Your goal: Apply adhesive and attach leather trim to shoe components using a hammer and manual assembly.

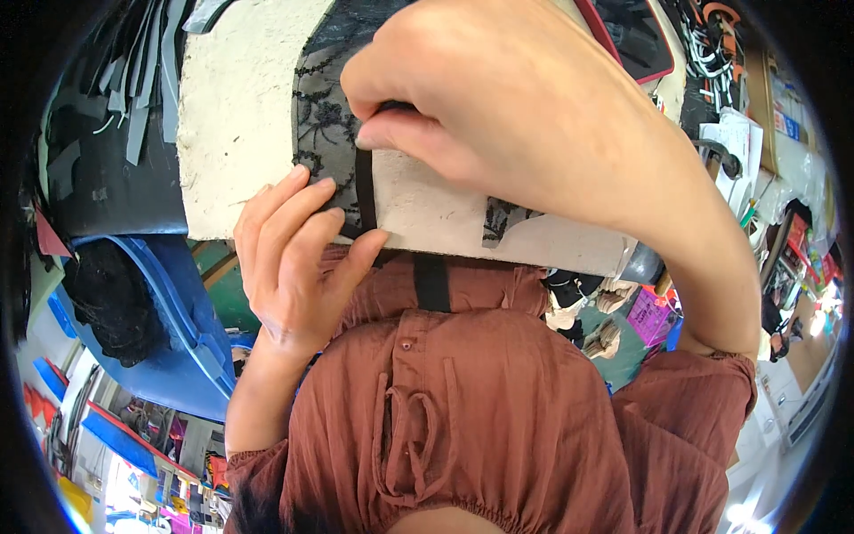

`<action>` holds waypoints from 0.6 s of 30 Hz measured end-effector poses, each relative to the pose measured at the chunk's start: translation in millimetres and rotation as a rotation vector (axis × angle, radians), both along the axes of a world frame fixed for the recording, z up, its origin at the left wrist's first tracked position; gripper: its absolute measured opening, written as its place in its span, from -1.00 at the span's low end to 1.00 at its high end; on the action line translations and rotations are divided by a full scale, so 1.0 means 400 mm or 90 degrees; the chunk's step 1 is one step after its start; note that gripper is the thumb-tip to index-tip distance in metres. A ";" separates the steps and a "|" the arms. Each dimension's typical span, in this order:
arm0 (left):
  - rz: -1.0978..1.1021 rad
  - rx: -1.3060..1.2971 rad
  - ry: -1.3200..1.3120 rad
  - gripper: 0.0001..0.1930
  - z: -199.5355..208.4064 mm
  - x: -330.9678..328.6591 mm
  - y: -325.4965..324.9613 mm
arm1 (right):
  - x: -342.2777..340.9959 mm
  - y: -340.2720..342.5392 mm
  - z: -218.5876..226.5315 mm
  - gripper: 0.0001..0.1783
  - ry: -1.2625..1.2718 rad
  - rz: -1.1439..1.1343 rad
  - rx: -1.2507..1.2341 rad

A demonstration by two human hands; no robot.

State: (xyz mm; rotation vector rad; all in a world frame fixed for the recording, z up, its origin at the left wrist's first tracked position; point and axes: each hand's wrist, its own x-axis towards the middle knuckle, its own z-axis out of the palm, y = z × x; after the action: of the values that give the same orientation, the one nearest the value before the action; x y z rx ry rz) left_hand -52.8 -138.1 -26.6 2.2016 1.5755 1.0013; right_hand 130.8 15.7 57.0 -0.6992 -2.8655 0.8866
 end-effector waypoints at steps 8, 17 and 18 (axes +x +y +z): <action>0.006 0.018 0.067 -0.74 0.000 0.012 -0.018 | -0.028 0.023 -0.016 -0.77 -0.122 -0.011 -0.017; 0.036 0.032 0.228 -0.70 0.003 0.027 -0.021 | -0.040 0.024 -0.004 -0.76 -0.147 -0.025 -0.028; 0.037 0.013 0.249 -0.70 0.006 0.029 -0.020 | -0.041 0.023 -0.014 -0.77 -0.173 -0.016 -0.005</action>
State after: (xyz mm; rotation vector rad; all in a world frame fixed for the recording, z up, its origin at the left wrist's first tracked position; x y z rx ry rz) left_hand -41.1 -146.3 -24.1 2.4916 1.7998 0.6260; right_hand 114.3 25.0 51.6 -0.9208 -3.0803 0.8595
